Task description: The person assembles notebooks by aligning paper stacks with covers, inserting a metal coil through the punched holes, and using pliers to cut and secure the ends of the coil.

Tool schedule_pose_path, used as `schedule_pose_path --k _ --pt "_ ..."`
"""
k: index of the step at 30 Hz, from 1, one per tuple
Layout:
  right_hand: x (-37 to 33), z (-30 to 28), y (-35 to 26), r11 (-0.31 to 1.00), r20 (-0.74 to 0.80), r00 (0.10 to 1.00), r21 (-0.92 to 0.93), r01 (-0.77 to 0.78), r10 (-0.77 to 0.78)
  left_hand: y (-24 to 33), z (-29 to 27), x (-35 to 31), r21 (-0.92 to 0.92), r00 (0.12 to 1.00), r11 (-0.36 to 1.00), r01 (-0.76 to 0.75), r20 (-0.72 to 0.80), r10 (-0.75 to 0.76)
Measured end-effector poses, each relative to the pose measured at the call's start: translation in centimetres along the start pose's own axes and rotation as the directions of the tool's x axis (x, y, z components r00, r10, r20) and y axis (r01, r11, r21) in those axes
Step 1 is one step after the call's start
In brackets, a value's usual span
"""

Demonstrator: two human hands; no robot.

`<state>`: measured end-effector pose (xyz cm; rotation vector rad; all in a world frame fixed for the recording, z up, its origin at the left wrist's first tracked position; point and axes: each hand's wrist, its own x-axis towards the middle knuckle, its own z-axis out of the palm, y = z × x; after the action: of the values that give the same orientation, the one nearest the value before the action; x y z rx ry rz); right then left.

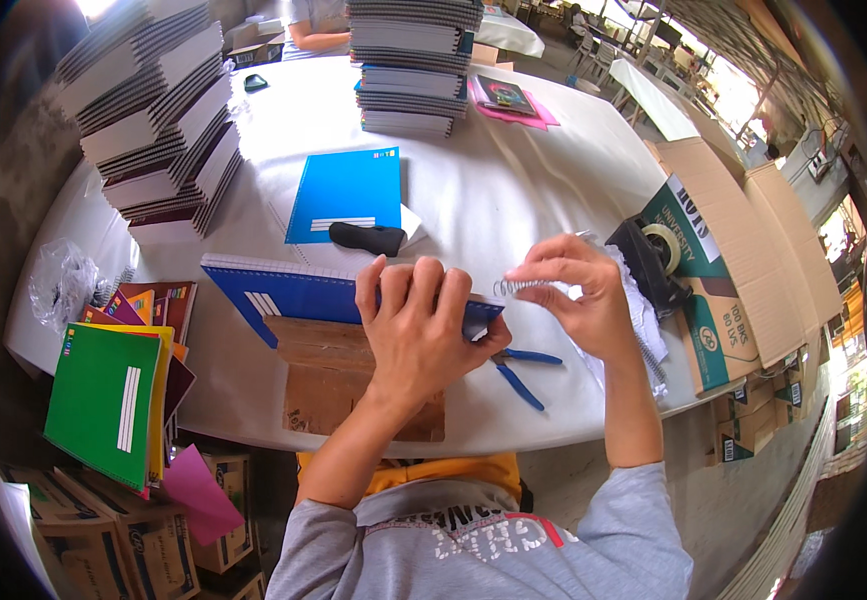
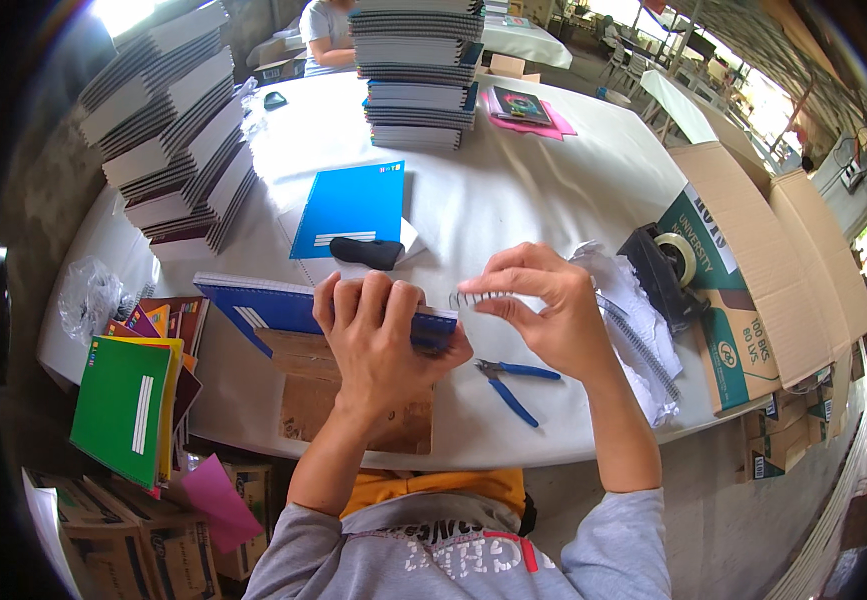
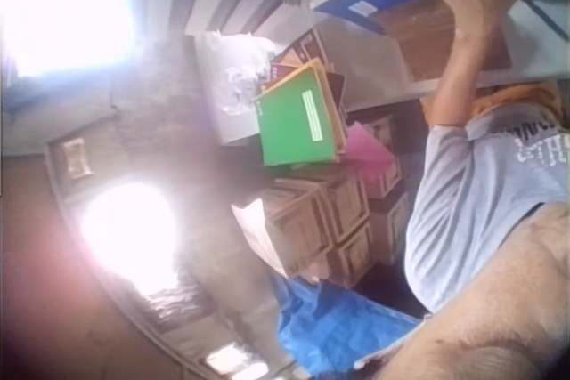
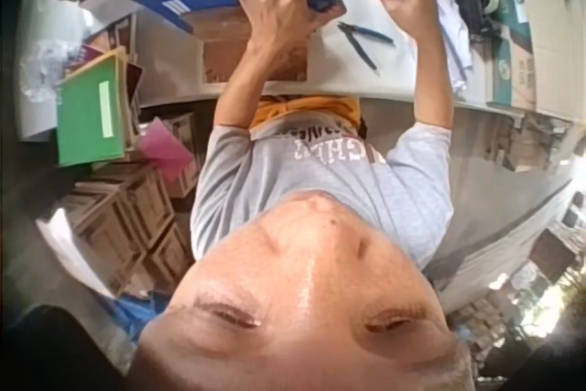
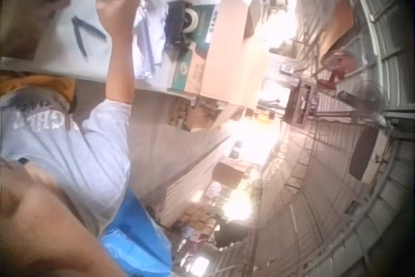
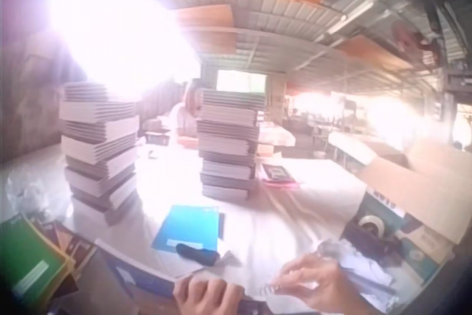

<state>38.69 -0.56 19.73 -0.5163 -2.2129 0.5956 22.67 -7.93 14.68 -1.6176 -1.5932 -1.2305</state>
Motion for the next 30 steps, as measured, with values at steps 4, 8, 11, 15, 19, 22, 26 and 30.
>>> schedule_pose_path --k 4,8,11,15,19,22,26,30 --pt "-0.4 0.2 0.8 0.991 0.045 0.999 0.134 -0.023 0.017 -0.1 0.0 0.0 -0.011 1.000 1.000 0.001 0.011 -0.001" --pt "-0.4 -0.1 1.1 0.933 0.154 0.986 0.344 -0.109 0.059 0.1 0.2 0.1 -0.018 0.999 1.000 -0.001 0.036 0.002" --pt "-0.1 -0.7 1.7 0.932 0.270 0.962 0.355 -0.068 -0.033 0.2 -0.1 0.0 0.000 0.992 1.000 0.004 0.128 -0.004" --pt "0.5 -0.9 -1.1 0.900 0.399 0.839 0.070 -0.429 0.369 -1.2 0.2 0.3 0.043 0.990 0.995 -0.094 0.109 0.088" --pt "-0.2 -0.4 -1.3 0.956 0.252 0.943 0.137 -0.258 0.218 -1.9 -2.8 0.1 0.023 0.990 0.998 0.066 0.121 -0.068" --pt "-0.4 -0.3 -0.6 0.994 0.189 0.976 0.020 0.109 -0.111 -2.7 -2.4 -0.8 0.089 0.995 0.996 0.028 0.095 -0.036" --pt "1.2 -1.4 -0.1 0.856 0.664 0.692 0.150 -0.495 0.284 -2.7 -3.1 -0.7 -0.004 0.989 0.994 0.107 0.102 -0.106" --pt "6.4 0.3 3.3 0.948 0.718 0.692 0.169 -0.268 0.068 -3.5 -4.0 -2.2 -0.116 0.991 0.992 0.047 0.129 -0.032"
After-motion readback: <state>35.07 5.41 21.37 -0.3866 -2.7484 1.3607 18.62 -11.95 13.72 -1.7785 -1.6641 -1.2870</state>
